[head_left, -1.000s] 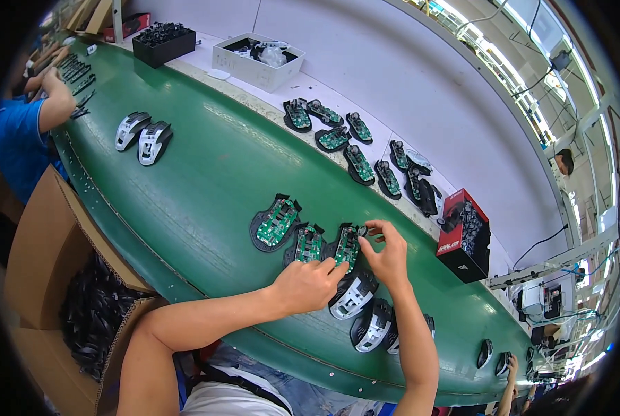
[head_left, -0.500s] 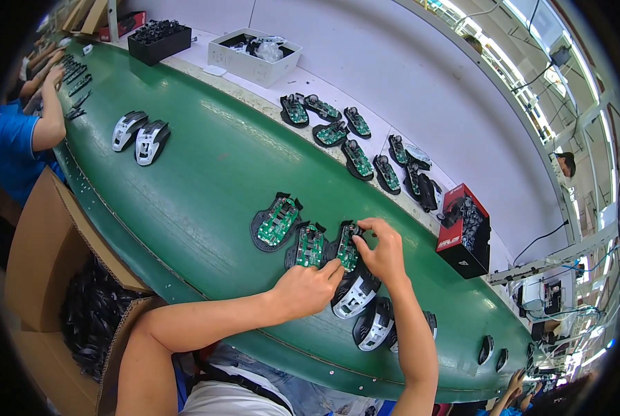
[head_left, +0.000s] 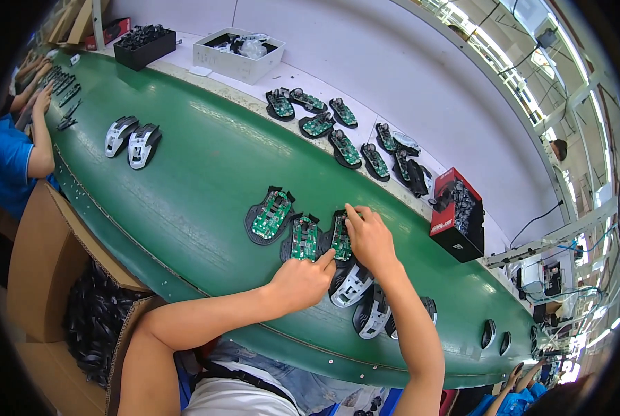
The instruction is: The person assembles computer mice along a conveyor belt, inserting scroll wheels onto circuit board bases by hand, fitting top shells over the bases, and sliding the assembled mice down the line.
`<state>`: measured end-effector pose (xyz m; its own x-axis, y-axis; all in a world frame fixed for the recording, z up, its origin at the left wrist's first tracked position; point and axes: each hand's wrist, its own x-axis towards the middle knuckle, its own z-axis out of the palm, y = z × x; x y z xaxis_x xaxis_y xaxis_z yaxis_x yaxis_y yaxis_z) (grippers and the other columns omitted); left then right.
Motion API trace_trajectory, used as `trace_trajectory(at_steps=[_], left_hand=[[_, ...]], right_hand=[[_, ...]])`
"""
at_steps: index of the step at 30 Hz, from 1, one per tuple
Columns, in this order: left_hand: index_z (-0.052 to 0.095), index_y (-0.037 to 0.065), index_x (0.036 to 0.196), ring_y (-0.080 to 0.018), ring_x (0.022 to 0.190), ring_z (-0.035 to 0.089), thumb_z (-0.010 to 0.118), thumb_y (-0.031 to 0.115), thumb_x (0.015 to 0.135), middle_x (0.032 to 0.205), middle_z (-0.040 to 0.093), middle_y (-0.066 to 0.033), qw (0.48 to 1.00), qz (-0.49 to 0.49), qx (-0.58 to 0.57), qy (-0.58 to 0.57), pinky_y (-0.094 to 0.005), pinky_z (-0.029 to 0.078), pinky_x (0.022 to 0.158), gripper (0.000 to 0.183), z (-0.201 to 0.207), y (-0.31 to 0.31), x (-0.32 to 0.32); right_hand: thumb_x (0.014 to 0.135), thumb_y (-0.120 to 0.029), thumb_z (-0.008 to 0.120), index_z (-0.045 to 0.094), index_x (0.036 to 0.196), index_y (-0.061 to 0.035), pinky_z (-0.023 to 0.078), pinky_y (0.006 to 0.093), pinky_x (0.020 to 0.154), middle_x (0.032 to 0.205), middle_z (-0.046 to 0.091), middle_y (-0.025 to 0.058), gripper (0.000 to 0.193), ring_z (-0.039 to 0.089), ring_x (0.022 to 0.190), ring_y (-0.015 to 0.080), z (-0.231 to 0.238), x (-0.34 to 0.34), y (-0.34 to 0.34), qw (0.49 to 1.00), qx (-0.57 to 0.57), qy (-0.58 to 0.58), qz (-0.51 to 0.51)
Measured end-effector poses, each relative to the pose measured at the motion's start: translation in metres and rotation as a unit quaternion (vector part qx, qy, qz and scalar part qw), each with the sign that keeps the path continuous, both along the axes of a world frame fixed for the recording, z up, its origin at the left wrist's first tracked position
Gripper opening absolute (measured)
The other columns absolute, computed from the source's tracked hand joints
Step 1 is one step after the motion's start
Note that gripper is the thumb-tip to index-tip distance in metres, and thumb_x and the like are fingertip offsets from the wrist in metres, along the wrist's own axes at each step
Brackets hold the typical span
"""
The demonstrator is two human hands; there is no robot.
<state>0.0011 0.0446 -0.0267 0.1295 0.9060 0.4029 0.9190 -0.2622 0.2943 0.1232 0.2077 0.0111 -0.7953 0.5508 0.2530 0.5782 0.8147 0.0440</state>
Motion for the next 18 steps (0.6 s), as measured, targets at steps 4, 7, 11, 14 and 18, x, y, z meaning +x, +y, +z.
trace_trajectory(at_steps=[4,7,11,14,18], left_hand=[[0.067,0.0,0.103,-0.0244,0.061,0.07,0.067,0.014,0.078,0.121,0.067,-0.0164,1.0,-0.01,-0.002,-0.015,-0.035,0.056,0.051,0.028,0.004,0.002,0.005],[0.067,0.004,0.102,-0.0245,0.066,0.071,0.064,0.014,0.085,0.111,0.069,-0.0118,0.99,-0.038,0.055,-0.126,-0.0344,0.057,0.054,0.02,0.004,0.001,0.001],[0.061,0.005,0.099,-0.0106,0.054,0.056,0.043,0.036,0.106,0.069,0.059,-0.003,0.721,-0.066,-0.173,-0.668,-0.026,0.042,0.044,0.037,0.025,0.004,-0.017],[0.061,0.007,0.096,-0.0081,0.047,0.05,0.03,0.046,0.107,0.067,0.056,-0.0009,0.623,-0.065,-0.196,-0.755,-0.0222,0.035,0.039,0.051,0.028,0.009,-0.021],[0.058,0.005,0.102,-0.0078,0.05,0.046,0.026,0.045,0.109,0.071,0.053,-0.0018,0.634,-0.114,-0.162,-0.748,-0.0229,0.038,0.042,0.051,0.027,0.011,-0.019]], right_hand=[[0.098,-0.021,0.056,0.058,0.133,-0.0016,0.05,0.0451,0.095,0.131,0.056,0.0194,0.04,0.059,0.114,0.038,-0.01,0.016,0.027,0.993,-0.094,0.045,0.054],[0.099,-0.016,0.052,0.051,0.137,0.0029,0.043,0.0442,0.105,0.138,0.052,0.0233,0.043,0.054,0.121,0.0411,0.002,0.017,0.023,0.975,-0.106,0.195,0.02],[0.088,-0.011,0.068,0.069,0.115,-0.0045,0.054,0.0355,0.082,0.108,0.069,0.0153,0.028,0.068,0.095,0.0255,0.055,0.014,-0.037,0.918,-0.29,0.258,0.087],[0.075,-0.015,0.083,0.07,0.114,-0.007,0.055,0.0377,0.078,0.11,0.063,0.0127,0.042,0.066,0.092,0.0289,0.064,0.009,-0.081,0.941,-0.231,0.198,0.146],[0.069,-0.013,0.086,0.07,0.116,-0.0084,0.054,0.0393,0.078,0.11,0.059,0.0128,0.05,0.064,0.089,0.0291,0.045,0.006,-0.087,0.943,-0.207,0.235,0.115]])
